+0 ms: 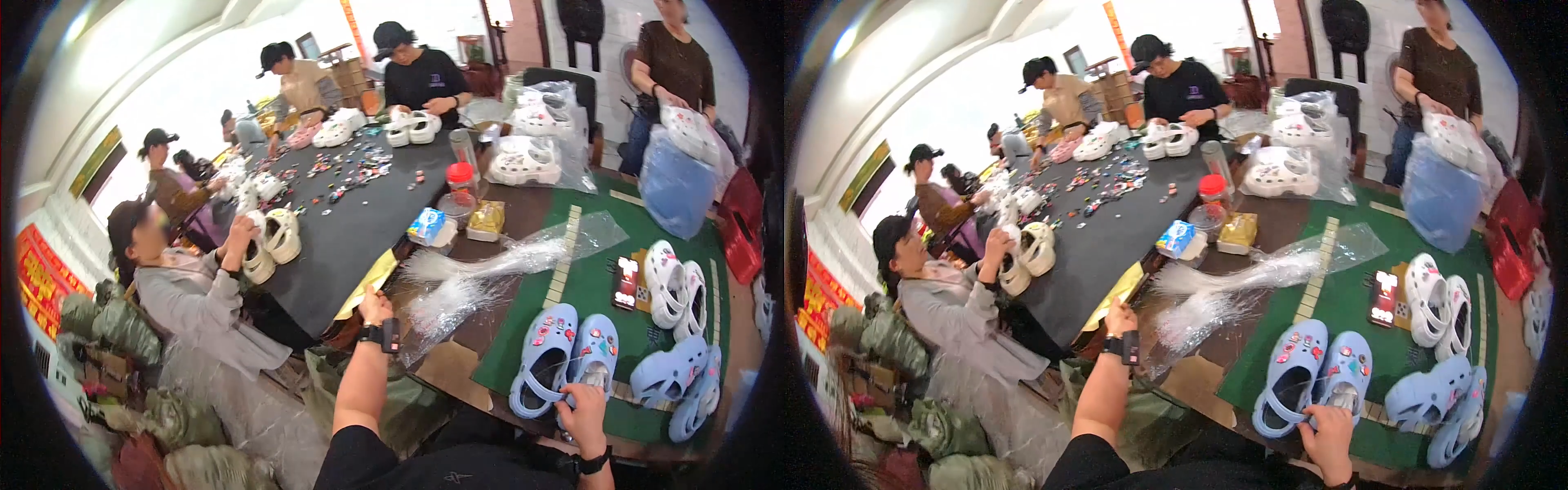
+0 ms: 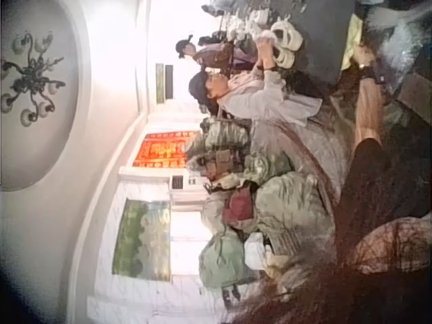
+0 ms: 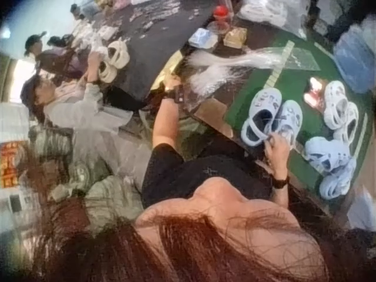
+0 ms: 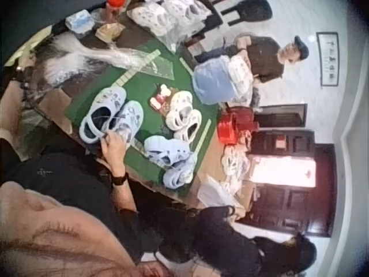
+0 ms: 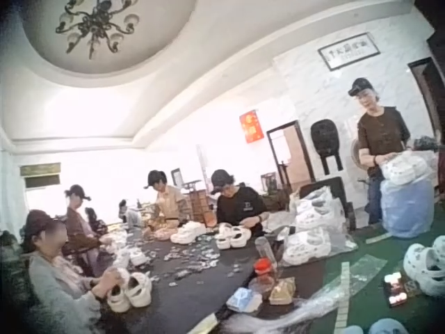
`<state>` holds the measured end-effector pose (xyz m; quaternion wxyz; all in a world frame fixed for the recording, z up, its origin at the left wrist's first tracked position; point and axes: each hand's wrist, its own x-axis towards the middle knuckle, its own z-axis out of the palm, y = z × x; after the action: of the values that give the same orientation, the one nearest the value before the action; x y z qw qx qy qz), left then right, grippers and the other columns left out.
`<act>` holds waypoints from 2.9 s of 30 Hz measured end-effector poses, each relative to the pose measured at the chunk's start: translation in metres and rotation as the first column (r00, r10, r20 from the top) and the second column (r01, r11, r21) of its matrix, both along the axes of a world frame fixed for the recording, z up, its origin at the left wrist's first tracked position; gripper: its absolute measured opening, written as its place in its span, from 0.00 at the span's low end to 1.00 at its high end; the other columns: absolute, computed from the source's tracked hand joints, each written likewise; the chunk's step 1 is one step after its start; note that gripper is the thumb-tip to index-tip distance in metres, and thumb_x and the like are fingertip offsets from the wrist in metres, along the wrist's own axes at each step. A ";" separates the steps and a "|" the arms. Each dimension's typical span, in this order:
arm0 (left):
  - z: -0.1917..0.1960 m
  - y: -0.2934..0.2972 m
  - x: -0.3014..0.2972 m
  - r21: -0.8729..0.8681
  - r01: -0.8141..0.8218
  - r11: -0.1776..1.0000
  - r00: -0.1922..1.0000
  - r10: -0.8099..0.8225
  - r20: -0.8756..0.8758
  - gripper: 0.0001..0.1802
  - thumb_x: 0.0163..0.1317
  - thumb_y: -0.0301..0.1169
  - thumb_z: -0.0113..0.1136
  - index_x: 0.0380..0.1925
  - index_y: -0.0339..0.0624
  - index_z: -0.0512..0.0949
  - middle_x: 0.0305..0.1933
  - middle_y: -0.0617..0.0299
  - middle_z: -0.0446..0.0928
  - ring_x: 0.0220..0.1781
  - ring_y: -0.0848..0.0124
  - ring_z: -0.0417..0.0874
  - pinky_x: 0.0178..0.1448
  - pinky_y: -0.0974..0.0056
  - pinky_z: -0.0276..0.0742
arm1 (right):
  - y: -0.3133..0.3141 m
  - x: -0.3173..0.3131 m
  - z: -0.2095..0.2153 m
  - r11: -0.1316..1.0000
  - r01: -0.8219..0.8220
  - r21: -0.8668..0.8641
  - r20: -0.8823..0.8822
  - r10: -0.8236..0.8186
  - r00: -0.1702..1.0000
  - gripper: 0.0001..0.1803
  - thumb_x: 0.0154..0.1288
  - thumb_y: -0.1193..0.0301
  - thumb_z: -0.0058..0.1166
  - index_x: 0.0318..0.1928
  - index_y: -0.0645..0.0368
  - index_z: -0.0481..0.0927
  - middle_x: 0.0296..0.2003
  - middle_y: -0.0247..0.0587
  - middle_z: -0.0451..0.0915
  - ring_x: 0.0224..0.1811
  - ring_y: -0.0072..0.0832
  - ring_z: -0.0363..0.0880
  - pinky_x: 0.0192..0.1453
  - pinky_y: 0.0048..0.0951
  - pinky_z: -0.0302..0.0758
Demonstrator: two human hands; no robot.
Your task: Attaching decorative charms to clogs and preparing them for packaging in a workshop environment.
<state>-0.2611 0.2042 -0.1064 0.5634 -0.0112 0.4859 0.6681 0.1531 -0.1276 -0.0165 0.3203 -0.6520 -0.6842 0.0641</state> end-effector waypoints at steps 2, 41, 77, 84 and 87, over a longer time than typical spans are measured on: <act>-0.024 0.004 -0.066 0.168 0.257 0.952 0.937 -0.288 0.199 0.21 0.71 0.53 0.49 0.25 0.51 0.72 0.15 0.71 0.64 0.14 0.73 0.65 0.17 0.66 0.63 | 0.000 -0.001 -0.002 0.999 -0.033 0.002 -0.024 0.033 0.999 0.14 0.47 0.69 0.66 0.36 0.52 0.80 0.32 0.39 0.82 0.39 0.39 0.80 0.46 0.39 0.68; 0.002 0.010 -0.033 0.093 -0.065 0.994 0.982 0.081 -0.173 0.28 0.61 0.59 0.59 0.31 0.41 0.76 0.15 0.71 0.63 0.15 0.78 0.61 0.18 0.72 0.58 | -0.003 0.008 -0.018 0.991 -0.122 -0.059 0.028 0.124 0.992 0.19 0.58 0.63 0.61 0.51 0.47 0.77 0.31 0.34 0.80 0.39 0.35 0.81 0.45 0.37 0.69; 0.028 -0.199 0.143 -0.125 0.899 0.421 -0.015 -0.255 -0.967 0.10 0.63 0.29 0.60 0.42 0.38 0.82 0.35 0.53 0.83 0.31 0.67 0.83 0.38 0.66 0.78 | -0.085 0.246 0.158 0.565 0.568 0.599 0.041 -0.730 0.683 0.14 0.55 0.83 0.54 0.44 0.67 0.79 0.39 0.48 0.80 0.44 0.37 0.79 0.52 0.33 0.73; 0.036 -0.202 0.133 -0.157 0.875 0.459 -0.026 -0.280 -0.960 0.11 0.64 0.31 0.59 0.43 0.38 0.81 0.34 0.54 0.82 0.31 0.67 0.82 0.38 0.64 0.77 | -0.103 0.258 0.142 0.608 0.565 0.558 0.072 -0.714 0.697 0.16 0.61 0.83 0.49 0.50 0.70 0.76 0.45 0.47 0.80 0.50 0.35 0.77 0.58 0.31 0.69; 0.041 -0.204 0.137 -0.169 0.884 0.435 -0.030 -0.309 -0.950 0.10 0.64 0.31 0.59 0.43 0.39 0.81 0.34 0.54 0.82 0.32 0.66 0.82 0.38 0.63 0.77 | -0.082 0.212 0.151 0.641 0.495 0.587 0.038 -0.632 0.774 0.13 0.60 0.81 0.51 0.47 0.69 0.76 0.41 0.44 0.78 0.45 0.32 0.76 0.54 0.29 0.69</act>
<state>-0.1240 -0.0002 -0.0650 0.4090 0.7317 0.4527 0.3040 0.3646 -0.2097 0.1346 0.4108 -0.7166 -0.4666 -0.3163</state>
